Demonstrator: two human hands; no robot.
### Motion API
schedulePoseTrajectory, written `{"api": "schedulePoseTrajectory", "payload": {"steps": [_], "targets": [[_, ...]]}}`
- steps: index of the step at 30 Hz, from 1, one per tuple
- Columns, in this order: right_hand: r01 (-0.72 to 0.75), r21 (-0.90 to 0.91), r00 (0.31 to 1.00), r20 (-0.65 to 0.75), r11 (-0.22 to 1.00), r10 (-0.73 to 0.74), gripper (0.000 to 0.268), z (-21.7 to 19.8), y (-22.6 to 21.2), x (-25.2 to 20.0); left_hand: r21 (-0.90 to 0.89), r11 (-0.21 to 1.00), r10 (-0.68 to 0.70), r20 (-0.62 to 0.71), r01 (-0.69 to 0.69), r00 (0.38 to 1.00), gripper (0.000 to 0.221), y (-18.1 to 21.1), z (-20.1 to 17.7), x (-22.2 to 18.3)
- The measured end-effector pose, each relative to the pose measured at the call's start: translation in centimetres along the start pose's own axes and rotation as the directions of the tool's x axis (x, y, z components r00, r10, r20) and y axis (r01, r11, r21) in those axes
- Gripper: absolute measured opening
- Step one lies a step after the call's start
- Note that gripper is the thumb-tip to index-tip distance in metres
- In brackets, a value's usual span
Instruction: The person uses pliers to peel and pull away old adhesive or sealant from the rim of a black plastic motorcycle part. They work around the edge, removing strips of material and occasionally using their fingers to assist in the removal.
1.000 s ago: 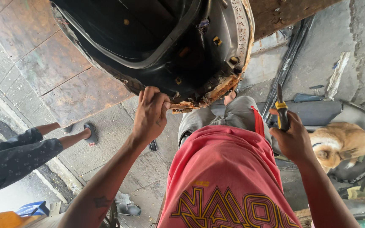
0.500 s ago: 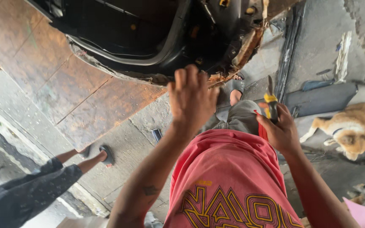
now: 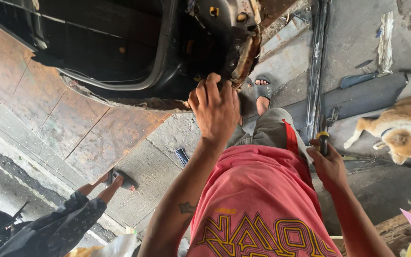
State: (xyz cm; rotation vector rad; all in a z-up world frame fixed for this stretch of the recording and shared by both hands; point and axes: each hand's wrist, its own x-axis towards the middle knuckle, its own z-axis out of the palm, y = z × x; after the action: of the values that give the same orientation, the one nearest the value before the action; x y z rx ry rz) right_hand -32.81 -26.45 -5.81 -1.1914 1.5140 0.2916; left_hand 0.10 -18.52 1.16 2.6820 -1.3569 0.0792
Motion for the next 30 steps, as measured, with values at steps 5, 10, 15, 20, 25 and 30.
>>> {"api": "schedulePoseTrajectory", "payload": {"steps": [5, 10, 15, 20, 25, 30], "targets": [[0.203, -0.055, 0.979, 0.019, 0.978, -0.202, 0.038, -1.3, -3.2, 2.3, 0.187, 0.981, 0.025, 0.140, -0.052, 0.990, 0.048, 1.7, -0.4, -0.9], [0.237, -0.044, 0.970, 0.060, 0.971, -0.234, 0.037, -2.6, -4.9, 3.8, 0.244, 0.969, -0.009, 0.197, -0.040, 0.980, 0.061, 2.5, 0.1, -1.8], [0.142, -0.101, 0.986, 0.107, 0.985, -0.131, 0.038, -3.6, -5.4, 4.4, 0.077, 0.996, -0.057, 0.112, 0.049, 0.992, 0.044, 1.9, 1.0, -1.7], [0.276, -0.166, 0.957, 0.140, 0.947, -0.254, 0.038, -4.0, -5.6, 5.8, -0.190, 0.960, -0.197, 0.058, 0.204, 0.979, 0.027, 1.3, 1.5, -1.2], [0.374, -0.219, 0.923, 0.180, 0.901, -0.339, 0.038, -4.5, -5.2, 7.0, -0.225, 0.974, -0.003, 0.051, 0.015, 0.999, 0.017, 1.9, 0.7, -1.6], [0.674, -0.207, 0.738, 0.241, 0.709, -0.631, 0.033, -4.2, -5.8, 7.9, -0.346, 0.916, -0.182, 0.100, 0.206, 0.978, 0.032, 1.7, -1.3, 1.2]]}}
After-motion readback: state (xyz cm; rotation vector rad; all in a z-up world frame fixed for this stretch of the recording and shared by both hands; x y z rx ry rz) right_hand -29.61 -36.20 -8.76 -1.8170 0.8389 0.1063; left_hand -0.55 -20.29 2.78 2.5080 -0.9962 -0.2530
